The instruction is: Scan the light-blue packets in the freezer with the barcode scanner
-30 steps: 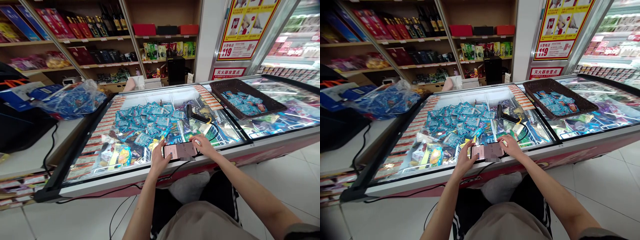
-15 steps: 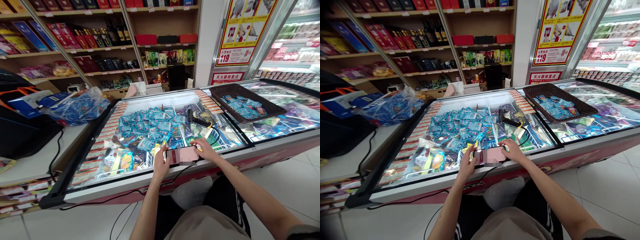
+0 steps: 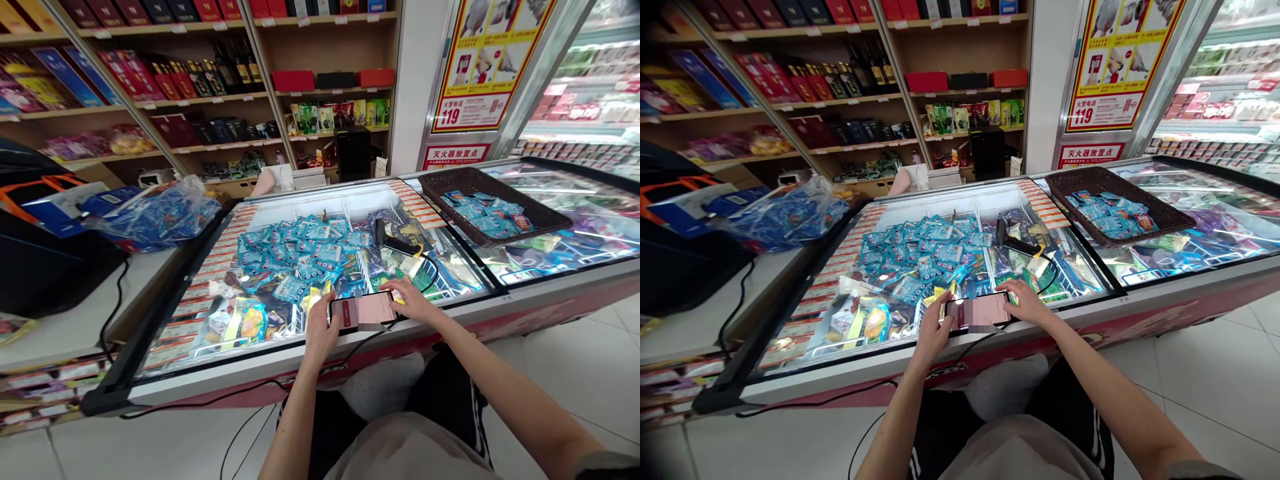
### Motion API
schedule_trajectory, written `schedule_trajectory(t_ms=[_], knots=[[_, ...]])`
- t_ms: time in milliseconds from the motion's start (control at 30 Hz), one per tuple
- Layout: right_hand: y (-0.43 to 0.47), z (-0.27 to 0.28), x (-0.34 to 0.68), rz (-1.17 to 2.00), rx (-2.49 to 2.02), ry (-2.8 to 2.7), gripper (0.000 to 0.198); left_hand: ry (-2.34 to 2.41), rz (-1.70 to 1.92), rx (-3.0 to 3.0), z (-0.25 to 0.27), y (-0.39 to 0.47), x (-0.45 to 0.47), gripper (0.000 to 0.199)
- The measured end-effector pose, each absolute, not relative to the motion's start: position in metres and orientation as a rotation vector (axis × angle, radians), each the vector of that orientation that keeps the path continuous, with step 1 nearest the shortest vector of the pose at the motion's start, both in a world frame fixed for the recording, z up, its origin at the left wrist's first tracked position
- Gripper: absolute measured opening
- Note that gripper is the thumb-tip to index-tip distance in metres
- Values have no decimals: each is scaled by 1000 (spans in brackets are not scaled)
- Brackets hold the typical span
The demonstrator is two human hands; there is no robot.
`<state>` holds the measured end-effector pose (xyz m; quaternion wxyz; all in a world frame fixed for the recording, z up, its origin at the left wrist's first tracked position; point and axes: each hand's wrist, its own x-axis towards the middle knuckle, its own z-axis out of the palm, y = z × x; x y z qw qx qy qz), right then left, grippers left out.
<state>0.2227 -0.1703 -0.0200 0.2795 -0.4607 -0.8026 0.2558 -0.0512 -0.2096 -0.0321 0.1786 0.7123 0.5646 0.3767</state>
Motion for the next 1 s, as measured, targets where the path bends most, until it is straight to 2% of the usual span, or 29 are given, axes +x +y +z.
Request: schedule_trajectory(t_ms=[500,700,1000], knots=[[-170,-26,216,580,-1325,-2140,39,1639,1045,2009,-31,-210,-49,50],[-170,-21,220,729,-1273,-2101,38,1682,998,2052,-28,-210,-45,60],[-172,-22,220,686,-1256,-2085,38,1805,818,2130,-18,-213,-31,71]])
